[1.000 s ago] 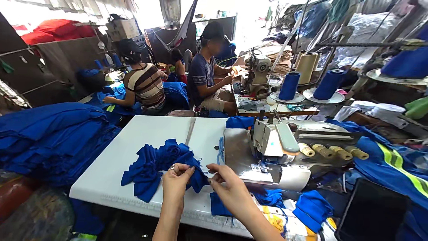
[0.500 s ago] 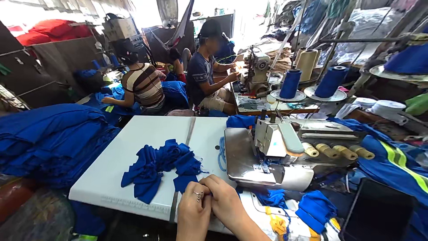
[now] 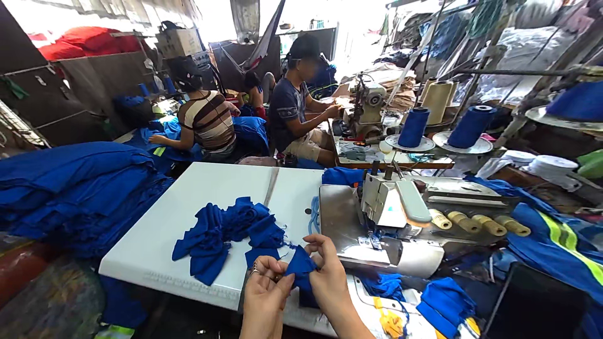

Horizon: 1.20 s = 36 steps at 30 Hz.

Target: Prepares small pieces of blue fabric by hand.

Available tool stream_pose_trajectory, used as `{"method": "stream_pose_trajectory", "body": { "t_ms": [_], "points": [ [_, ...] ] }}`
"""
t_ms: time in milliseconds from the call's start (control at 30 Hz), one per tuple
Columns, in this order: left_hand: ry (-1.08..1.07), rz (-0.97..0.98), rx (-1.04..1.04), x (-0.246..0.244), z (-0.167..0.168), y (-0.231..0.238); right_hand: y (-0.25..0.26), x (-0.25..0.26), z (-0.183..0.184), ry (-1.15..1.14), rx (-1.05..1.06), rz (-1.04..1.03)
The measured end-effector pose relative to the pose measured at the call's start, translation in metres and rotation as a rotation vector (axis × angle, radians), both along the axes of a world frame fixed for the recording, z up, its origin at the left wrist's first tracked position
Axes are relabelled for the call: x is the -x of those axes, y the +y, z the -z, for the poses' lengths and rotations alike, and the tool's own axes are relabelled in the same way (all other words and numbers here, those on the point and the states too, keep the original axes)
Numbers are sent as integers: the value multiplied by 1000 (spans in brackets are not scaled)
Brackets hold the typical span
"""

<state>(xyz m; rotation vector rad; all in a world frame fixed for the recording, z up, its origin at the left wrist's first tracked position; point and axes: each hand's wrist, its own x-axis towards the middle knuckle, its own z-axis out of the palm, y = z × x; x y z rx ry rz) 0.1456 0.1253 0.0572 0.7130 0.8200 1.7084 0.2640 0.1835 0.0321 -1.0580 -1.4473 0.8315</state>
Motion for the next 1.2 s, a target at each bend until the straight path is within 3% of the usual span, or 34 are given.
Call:
{"method": "stream_pose_trajectory", "body": {
  "t_ms": [67,167,267,333,400,500,533,633,767,867,1067,1133,1200],
  "points": [
    [-161,77,-28,1,2,-2,1,-2,-2,38,-10,42],
    [-209,107,-71,5,3,-2,0,-4,3,-112,-202,141],
    [-68,-30,-31,5,-1,1,-7,-2,7,-329,-422,170],
    [117,-180,-10,3,-3,4,-14,4,8,-322,-425,97],
    [252,-294,-12,7,-4,7,-26,5,0,-139,-163,-142],
    [298,-300,-68,23,1,12,-41,-5,-32,427,574,-785],
    [287,-240,-107,28,5,14,-43,-7,-35,547,706,-987],
    [291,-77,-169,34,14,17,-42,-2,-28,769,751,-1247],
    [546,-269,-162,42,12,18,-31,-11,-25,722,705,-939],
    [531,-222,-208,46,6,10,-24,-15,-19,631,649,-693],
    [368,-45,99,36,2,-7,-26,-12,-8,473,479,-780],
    [316,68,115,41,5,-13,-26,-14,-10,274,345,-760],
    [329,199,78,49,5,-17,-23,-21,-11,-66,124,-660]
  ]
}}
